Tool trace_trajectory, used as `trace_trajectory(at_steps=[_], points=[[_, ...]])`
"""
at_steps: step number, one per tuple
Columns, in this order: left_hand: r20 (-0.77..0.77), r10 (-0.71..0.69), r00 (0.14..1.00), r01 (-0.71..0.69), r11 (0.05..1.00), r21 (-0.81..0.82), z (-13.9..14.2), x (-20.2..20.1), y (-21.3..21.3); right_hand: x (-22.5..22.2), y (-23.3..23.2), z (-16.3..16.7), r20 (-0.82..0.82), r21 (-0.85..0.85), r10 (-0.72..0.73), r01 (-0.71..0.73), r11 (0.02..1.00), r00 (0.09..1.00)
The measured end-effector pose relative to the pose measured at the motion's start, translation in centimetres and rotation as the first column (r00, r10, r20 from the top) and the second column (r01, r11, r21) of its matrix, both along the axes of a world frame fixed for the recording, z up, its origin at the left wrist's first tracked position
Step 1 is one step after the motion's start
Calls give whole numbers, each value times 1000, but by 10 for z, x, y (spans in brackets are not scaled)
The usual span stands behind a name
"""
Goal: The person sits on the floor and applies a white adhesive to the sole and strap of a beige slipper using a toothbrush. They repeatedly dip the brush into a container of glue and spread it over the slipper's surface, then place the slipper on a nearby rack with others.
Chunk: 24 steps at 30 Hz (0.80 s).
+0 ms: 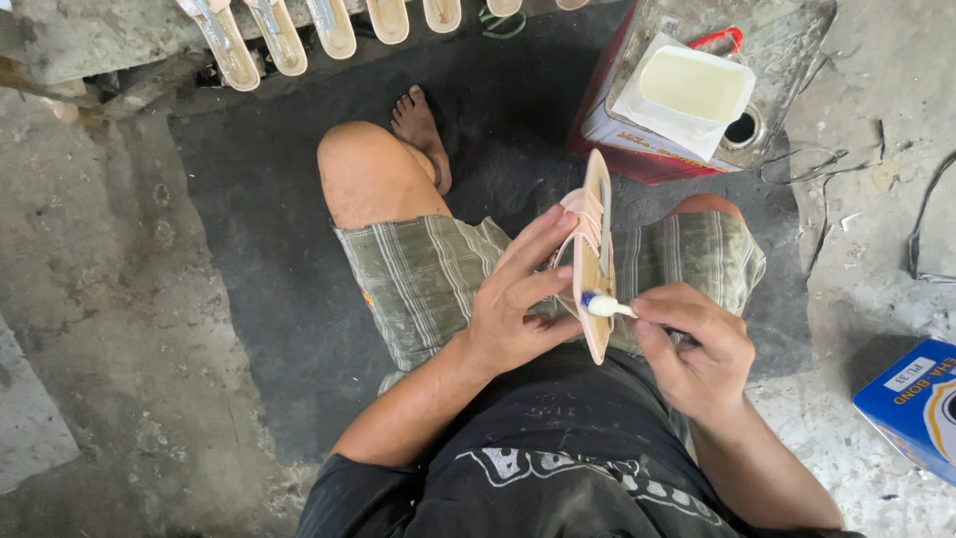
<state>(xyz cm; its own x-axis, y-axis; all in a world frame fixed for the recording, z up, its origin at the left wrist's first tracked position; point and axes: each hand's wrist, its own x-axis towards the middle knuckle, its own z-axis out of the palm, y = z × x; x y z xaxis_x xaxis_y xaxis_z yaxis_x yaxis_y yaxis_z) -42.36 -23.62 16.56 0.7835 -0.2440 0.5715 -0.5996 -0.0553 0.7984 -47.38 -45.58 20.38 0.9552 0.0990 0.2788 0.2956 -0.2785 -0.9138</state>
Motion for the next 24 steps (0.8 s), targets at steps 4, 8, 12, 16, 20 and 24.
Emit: trace_trajectory(at_steps=[4, 8, 12, 16, 20, 24], points=[[-71, -99, 993, 98, 995, -15, 4, -2, 1, 0, -4, -2, -12, 26, -67, 67, 997, 998], [-133, -140, 981, 130, 988, -80, 7, -4, -2, -1, -7, -3, 8, -25, -31, 31, 999, 999], [-257, -120, 959, 85, 986, -143, 11, -9, 0, -4, -10, 0, 40, -4, 50, -50, 999, 998], [-281, -191, 941, 155, 977, -145, 14, -9, 4, -3, -10, 3, -1, -75, -53, 53, 996, 999], [-326, -236, 915, 185, 966, -182, 20, -13, 0, 0, -8, 4, -5, -88, -69, 68, 994, 998], [-471, -238, 850, 157, 966, -205, 29, -18, 2, -3, -7, 8, -2, -69, -6, 6, 998, 1000]])
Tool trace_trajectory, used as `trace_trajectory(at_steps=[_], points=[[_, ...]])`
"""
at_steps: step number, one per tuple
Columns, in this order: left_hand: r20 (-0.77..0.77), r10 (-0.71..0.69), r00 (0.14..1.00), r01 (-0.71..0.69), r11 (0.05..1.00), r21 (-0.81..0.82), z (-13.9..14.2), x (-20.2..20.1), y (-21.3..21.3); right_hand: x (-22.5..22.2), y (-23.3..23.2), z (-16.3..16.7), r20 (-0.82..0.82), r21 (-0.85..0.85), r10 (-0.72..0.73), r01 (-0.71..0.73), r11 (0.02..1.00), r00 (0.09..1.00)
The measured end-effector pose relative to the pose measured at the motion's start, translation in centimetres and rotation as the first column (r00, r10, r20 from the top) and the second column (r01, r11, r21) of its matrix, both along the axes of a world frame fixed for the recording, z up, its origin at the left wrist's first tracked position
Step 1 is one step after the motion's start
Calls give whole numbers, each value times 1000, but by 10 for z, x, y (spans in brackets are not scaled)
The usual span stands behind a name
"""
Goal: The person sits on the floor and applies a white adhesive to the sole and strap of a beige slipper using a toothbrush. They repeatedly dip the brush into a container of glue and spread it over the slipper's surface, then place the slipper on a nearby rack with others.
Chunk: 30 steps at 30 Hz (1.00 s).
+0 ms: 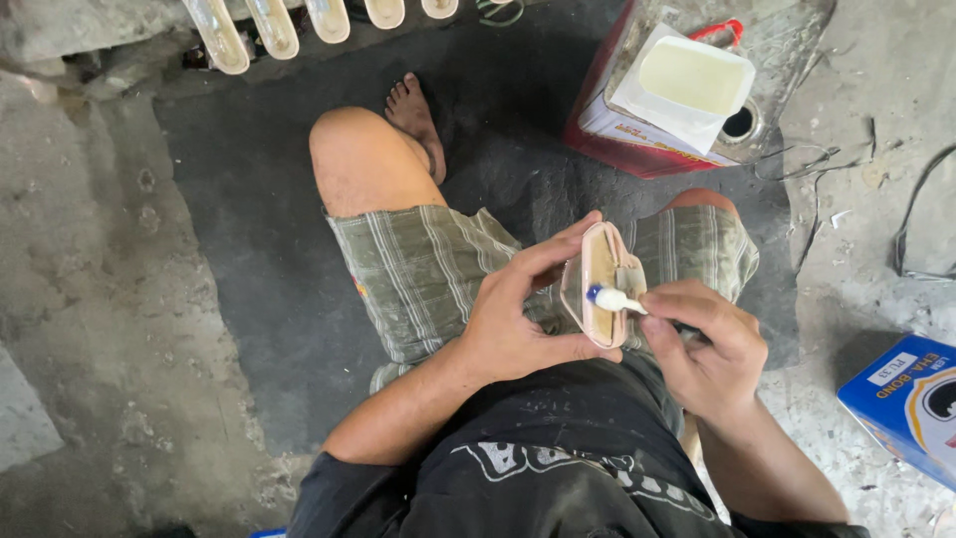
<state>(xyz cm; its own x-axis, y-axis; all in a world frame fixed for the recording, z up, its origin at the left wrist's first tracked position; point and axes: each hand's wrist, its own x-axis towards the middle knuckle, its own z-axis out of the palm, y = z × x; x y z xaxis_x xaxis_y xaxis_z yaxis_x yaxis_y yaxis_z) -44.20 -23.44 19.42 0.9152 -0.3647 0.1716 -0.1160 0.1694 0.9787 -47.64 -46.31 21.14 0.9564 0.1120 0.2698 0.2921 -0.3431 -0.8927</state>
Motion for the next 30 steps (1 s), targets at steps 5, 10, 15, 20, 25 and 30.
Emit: trace_trajectory(at_steps=[5, 10, 15, 20, 25, 30], points=[[-134, -17, 991, 21, 999, 26, 4, -3, 2, -2, -1, 1, 4, 36, 30, -30, 999, 1000], [-277, -139, 951, 93, 981, -170, 6, -6, 0, 3, -6, 3, 60, -31, 12, -10, 999, 998], [-383, -261, 886, 156, 946, -283, 11, -7, 0, 12, -12, 8, 104, -56, 44, -38, 998, 994], [-409, -366, 836, 194, 894, -403, 15, -8, 0, 17, -18, 13, 120, -103, 56, -44, 994, 991], [-415, -434, 800, 216, 853, -475, 14, -8, 2, 25, -24, 17, 100, -115, 166, -154, 981, 981], [-427, -457, 780, 235, 847, -477, 13, -7, 4, 31, -36, 22, 80, -135, 265, -252, 958, 961]])
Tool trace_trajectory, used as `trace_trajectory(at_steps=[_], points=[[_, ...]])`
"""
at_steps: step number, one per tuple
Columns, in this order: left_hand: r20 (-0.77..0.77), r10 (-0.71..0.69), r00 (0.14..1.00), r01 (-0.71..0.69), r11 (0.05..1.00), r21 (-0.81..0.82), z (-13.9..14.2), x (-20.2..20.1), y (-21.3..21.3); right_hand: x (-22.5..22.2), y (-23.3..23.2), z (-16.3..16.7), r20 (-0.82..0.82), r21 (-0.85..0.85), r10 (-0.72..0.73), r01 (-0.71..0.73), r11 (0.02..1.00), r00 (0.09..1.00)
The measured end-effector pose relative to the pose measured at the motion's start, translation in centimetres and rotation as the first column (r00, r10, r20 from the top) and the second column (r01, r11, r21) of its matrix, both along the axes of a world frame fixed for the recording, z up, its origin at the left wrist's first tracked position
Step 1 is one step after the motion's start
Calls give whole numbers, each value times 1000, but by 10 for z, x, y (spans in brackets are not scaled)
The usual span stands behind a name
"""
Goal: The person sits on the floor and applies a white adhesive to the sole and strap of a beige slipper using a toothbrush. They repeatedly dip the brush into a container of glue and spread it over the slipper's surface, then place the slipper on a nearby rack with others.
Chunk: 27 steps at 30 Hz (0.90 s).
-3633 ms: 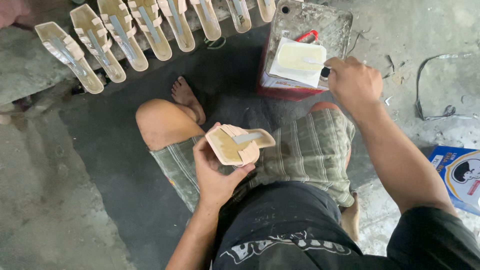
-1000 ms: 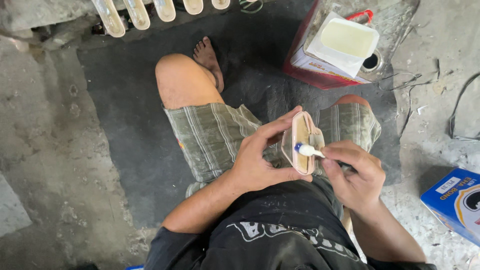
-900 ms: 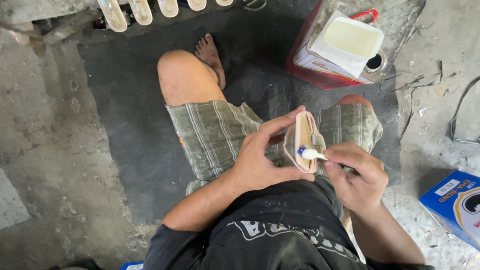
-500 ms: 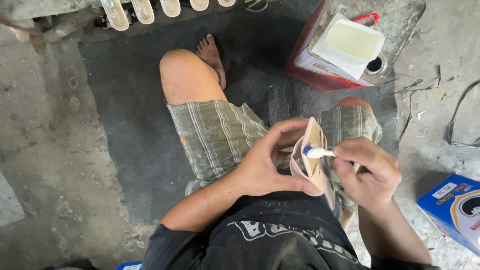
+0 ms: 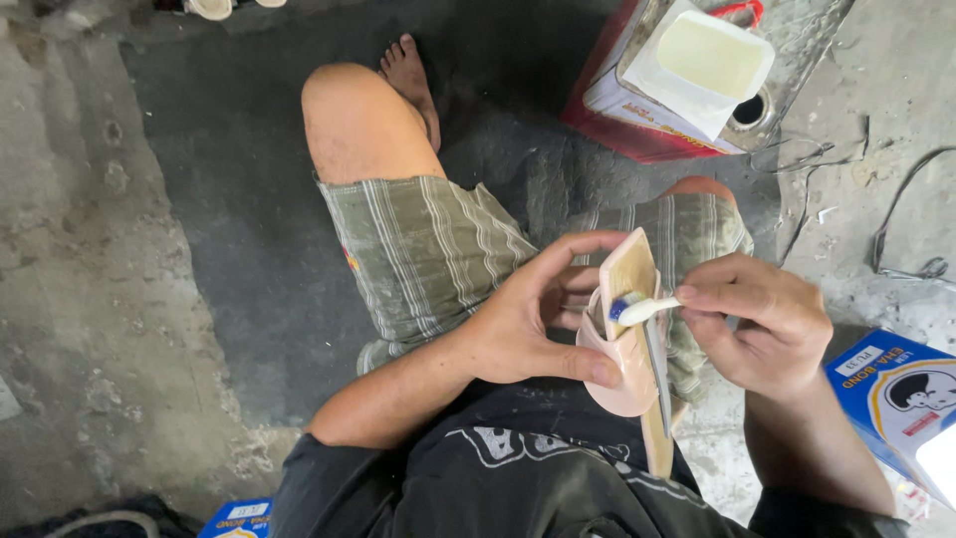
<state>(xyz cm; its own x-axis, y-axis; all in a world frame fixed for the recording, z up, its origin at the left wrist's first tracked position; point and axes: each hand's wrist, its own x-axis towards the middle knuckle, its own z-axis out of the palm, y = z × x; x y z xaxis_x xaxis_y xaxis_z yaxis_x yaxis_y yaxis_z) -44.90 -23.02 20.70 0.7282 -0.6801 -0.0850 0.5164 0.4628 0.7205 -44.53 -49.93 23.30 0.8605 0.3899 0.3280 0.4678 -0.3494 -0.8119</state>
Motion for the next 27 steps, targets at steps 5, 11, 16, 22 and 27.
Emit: trace_trajectory(at_steps=[5, 11, 16, 22, 27], points=[[35, 2, 999, -2, 1000, 1, -4, -1, 1, 7, -10, -1, -25, 16, 102, -102, 995, 994], [92, 78, 993, -72, 995, -62, -16, 1, -1, 24, -26, 7, -193, 186, 281, -246, 951, 940], [30, 142, 989, -137, 981, -139, -22, 9, 4, 9, 4, 1, -126, -103, -222, 209, 972, 967], [-6, 203, 979, -202, 971, -129, -36, 12, 0, 17, 24, 16, -165, -119, 87, -108, 987, 982], [-98, 179, 979, -192, 971, -140, -50, 4, -3, 16, 26, 11, 1, -275, -156, 150, 950, 988]])
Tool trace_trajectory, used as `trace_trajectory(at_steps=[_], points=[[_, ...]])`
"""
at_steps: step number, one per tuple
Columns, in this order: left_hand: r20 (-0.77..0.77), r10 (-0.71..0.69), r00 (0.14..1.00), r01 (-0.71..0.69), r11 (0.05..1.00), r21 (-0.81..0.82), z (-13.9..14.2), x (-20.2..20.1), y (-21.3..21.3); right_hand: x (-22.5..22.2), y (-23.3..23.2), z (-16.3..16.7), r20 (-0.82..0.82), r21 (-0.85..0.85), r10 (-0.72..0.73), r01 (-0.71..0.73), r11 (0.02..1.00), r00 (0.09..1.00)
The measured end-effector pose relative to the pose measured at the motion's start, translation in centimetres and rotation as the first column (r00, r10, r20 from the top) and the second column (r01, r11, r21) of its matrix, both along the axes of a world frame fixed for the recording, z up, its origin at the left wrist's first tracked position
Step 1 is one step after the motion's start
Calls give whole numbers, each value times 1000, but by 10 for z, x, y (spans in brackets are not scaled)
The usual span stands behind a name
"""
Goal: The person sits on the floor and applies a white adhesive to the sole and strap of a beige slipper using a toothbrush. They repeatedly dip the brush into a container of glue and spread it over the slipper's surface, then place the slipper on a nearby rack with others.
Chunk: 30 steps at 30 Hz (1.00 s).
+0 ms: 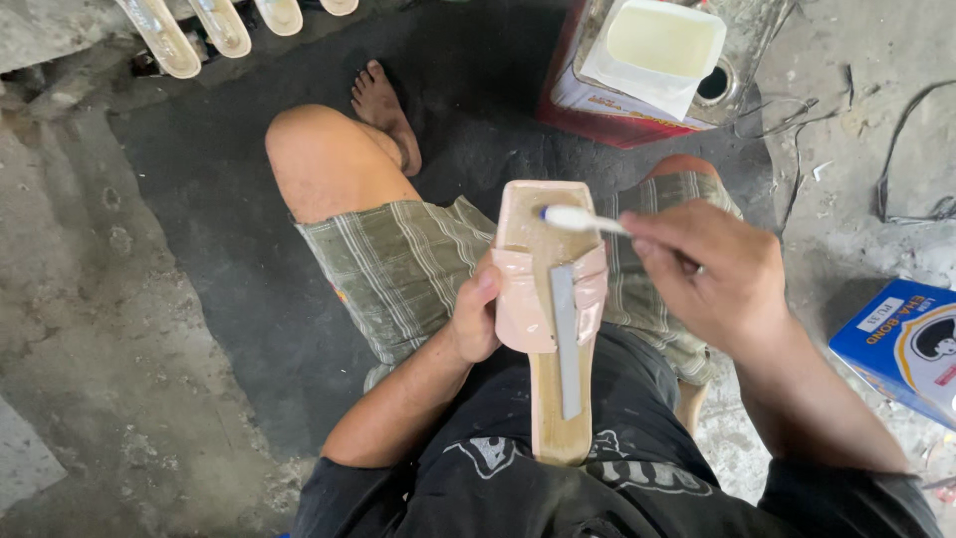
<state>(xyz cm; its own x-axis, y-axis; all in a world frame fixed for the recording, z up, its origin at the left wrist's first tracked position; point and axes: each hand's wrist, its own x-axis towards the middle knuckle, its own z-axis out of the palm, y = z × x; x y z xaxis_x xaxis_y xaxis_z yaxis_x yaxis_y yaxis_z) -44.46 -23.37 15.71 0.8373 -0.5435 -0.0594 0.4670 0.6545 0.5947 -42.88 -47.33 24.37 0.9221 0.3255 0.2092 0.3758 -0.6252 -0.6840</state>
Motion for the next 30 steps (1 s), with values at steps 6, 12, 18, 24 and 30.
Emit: trace_trajectory(at_steps=[6, 12, 18, 24, 30], points=[[-131, -39, 991, 20, 989, -148, -16, -11, 16, -34, -15, 5, -298, 95, 255, -237, 967, 920], [25, -168, 985, 166, 984, 65, -38, -27, 21, 13, -61, -46, -108, -124, -251, 237, 964, 962], [-76, -37, 996, 52, 978, 201, -47, -16, 18, 115, -91, -118, 288, -515, -321, 428, 743, 902], [-128, -15, 992, 21, 999, 46, -39, -8, 10, 127, -100, -127, 300, -636, -263, 398, 661, 917], [-141, -10, 990, 12, 1000, 16, -29, 3, 7, 78, -109, -85, 178, -693, -321, 350, 630, 930]])
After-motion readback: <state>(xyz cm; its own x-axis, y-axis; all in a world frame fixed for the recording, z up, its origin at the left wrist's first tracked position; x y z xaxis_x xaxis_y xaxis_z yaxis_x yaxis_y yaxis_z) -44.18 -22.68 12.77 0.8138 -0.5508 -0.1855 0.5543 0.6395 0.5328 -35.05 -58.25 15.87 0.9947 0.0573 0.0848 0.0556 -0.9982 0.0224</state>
